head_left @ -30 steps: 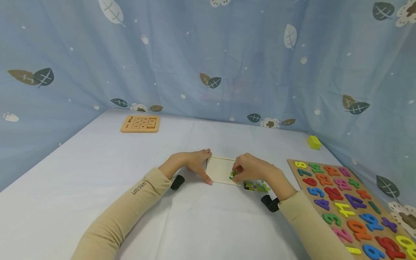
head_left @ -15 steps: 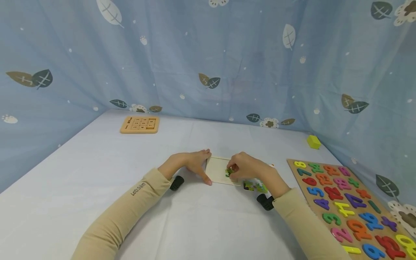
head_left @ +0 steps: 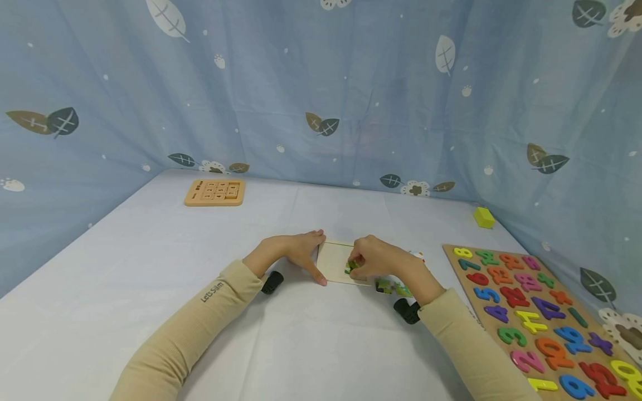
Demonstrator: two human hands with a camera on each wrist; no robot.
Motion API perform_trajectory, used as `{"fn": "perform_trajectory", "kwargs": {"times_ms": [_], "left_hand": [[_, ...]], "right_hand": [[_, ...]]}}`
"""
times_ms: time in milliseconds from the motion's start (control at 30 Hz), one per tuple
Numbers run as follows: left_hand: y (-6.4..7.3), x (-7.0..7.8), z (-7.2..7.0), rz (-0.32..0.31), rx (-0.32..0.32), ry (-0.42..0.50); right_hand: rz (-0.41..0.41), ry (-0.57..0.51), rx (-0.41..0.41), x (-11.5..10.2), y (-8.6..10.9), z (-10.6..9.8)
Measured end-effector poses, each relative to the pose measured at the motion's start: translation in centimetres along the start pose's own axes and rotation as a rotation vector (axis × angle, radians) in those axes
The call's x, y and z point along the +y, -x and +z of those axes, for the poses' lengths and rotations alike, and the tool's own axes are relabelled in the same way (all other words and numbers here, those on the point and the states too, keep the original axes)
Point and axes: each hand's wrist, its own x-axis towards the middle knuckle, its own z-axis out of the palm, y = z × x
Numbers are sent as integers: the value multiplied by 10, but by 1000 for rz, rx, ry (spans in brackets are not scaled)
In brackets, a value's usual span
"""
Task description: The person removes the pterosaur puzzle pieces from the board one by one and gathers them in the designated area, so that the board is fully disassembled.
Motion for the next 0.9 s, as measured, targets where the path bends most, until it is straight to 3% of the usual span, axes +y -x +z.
{"fn": "perform_trajectory", "kwargs": {"times_ms": [200,433,667,900], "left_hand": [[1,1,0,0,1,-3],[1,1,-1,-10,-5,-17],[1,0,-1,-18,-19,-27],[0,0,-1,-12,-20,-34]], "right_hand": [[-9,3,15,-1,1,0],[-89,32,52,-3,-1,3],[-93,70,25,-8,-3,0],[-116,78,64,-7,-1,-4]]}}
